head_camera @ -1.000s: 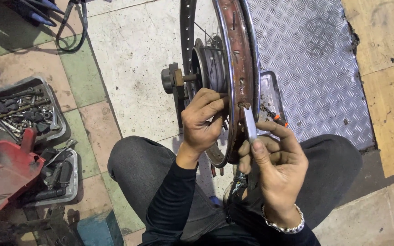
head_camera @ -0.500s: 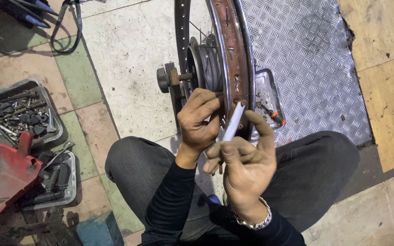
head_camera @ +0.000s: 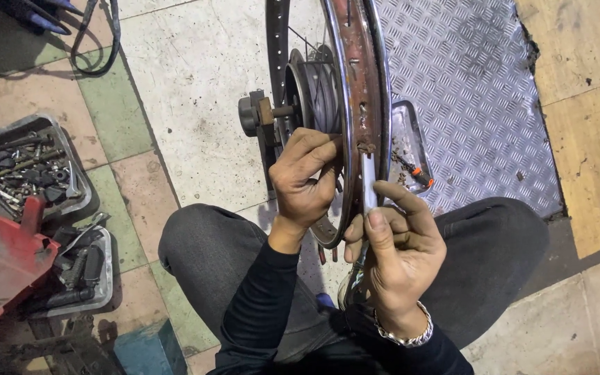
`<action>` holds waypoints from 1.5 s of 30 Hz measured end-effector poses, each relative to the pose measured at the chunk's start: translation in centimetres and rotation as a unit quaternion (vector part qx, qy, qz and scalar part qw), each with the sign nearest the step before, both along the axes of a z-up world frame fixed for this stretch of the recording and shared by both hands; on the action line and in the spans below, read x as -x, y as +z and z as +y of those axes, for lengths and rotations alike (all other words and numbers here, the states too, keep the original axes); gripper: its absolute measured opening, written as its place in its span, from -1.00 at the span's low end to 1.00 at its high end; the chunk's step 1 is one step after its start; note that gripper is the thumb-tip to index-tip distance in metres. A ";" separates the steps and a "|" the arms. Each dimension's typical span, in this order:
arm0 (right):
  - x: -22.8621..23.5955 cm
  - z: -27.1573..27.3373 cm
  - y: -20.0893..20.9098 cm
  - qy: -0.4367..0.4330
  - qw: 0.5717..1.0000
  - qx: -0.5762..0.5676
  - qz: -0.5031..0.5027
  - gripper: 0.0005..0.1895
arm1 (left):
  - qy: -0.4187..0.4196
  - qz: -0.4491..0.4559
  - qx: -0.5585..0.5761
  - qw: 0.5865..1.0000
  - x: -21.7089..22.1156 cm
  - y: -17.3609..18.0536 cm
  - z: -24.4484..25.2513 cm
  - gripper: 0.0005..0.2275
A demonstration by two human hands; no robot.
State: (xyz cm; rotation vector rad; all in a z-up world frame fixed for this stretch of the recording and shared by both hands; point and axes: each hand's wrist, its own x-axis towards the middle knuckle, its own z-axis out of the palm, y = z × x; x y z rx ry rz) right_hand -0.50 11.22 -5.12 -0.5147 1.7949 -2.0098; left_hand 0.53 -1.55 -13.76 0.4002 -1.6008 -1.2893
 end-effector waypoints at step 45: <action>6.5 -2.0 0.2 -0.094 0.991 -0.014 0.091 -0.82 | -0.038 0.030 -0.019 0.999 0.5 -1.7 -0.3 -0.64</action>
